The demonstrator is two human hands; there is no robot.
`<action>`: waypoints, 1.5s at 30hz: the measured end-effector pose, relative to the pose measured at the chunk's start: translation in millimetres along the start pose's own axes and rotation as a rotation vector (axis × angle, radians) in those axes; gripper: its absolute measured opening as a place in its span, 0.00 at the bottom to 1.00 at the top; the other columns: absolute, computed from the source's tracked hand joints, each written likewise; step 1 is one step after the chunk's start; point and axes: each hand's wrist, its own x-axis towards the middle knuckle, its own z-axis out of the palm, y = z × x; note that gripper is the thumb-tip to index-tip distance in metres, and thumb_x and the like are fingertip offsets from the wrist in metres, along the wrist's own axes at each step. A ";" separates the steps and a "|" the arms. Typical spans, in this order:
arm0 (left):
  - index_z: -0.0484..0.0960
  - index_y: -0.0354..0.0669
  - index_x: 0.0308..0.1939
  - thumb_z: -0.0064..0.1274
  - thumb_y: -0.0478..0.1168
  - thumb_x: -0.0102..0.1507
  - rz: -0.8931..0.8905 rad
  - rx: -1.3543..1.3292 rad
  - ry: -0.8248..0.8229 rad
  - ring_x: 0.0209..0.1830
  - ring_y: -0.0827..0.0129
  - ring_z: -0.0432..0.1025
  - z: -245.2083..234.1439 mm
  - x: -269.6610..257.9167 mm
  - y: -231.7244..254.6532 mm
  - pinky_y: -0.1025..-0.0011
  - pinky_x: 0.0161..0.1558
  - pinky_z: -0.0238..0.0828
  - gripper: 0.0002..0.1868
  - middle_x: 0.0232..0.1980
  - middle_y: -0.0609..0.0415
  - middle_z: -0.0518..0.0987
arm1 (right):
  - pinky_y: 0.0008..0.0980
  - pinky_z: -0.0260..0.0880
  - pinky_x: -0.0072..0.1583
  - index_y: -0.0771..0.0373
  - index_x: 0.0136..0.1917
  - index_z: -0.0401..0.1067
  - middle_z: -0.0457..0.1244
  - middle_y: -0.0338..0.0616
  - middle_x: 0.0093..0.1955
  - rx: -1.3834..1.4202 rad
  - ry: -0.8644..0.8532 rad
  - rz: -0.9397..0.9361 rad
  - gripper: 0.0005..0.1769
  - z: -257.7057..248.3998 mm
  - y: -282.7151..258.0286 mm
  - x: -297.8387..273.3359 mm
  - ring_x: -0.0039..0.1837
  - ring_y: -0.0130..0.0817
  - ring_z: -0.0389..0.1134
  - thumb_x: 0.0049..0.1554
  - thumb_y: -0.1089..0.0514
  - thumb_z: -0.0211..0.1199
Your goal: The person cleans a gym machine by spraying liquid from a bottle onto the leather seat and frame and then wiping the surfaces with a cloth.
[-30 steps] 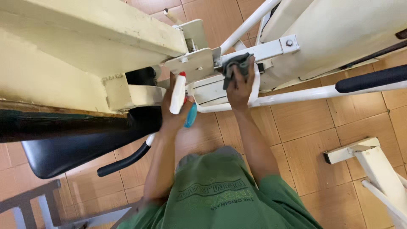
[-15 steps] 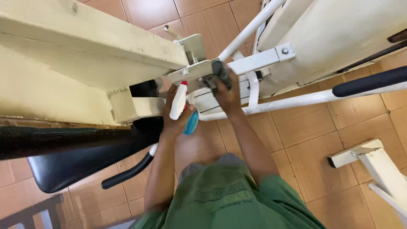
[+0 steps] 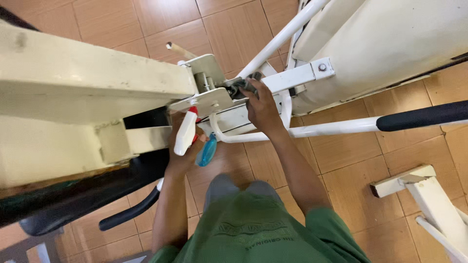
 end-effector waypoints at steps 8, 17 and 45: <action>0.63 0.35 0.68 0.60 0.32 0.61 0.057 -0.035 -0.055 0.34 0.65 0.78 2.8 10.7 -8.3 0.69 0.40 0.76 0.33 0.33 0.47 0.80 | 0.54 0.63 0.70 0.55 0.60 0.79 0.61 0.52 0.63 -0.184 -0.010 0.049 0.18 -25.6 33.6 15.7 0.68 0.57 0.64 0.59 0.67 0.58; 0.58 0.33 0.73 0.59 0.30 0.61 0.199 -0.094 0.006 0.33 0.61 0.79 7.7 0.7 -30.8 0.65 0.40 0.77 0.38 0.37 0.45 0.82 | 0.53 0.63 0.70 0.55 0.52 0.81 0.64 0.51 0.61 -0.026 0.075 0.158 0.10 -4.2 13.0 10.3 0.67 0.55 0.66 0.61 0.55 0.62; 0.79 0.23 0.59 0.63 0.23 0.53 0.254 0.097 -0.037 0.31 0.64 0.79 109.1 54.0 -38.8 0.65 0.34 0.76 0.28 0.33 0.40 0.84 | 0.50 0.67 0.67 0.60 0.61 0.76 0.67 0.51 0.58 -0.181 0.205 0.120 0.17 -18.3 35.6 35.9 0.62 0.54 0.70 0.59 0.56 0.66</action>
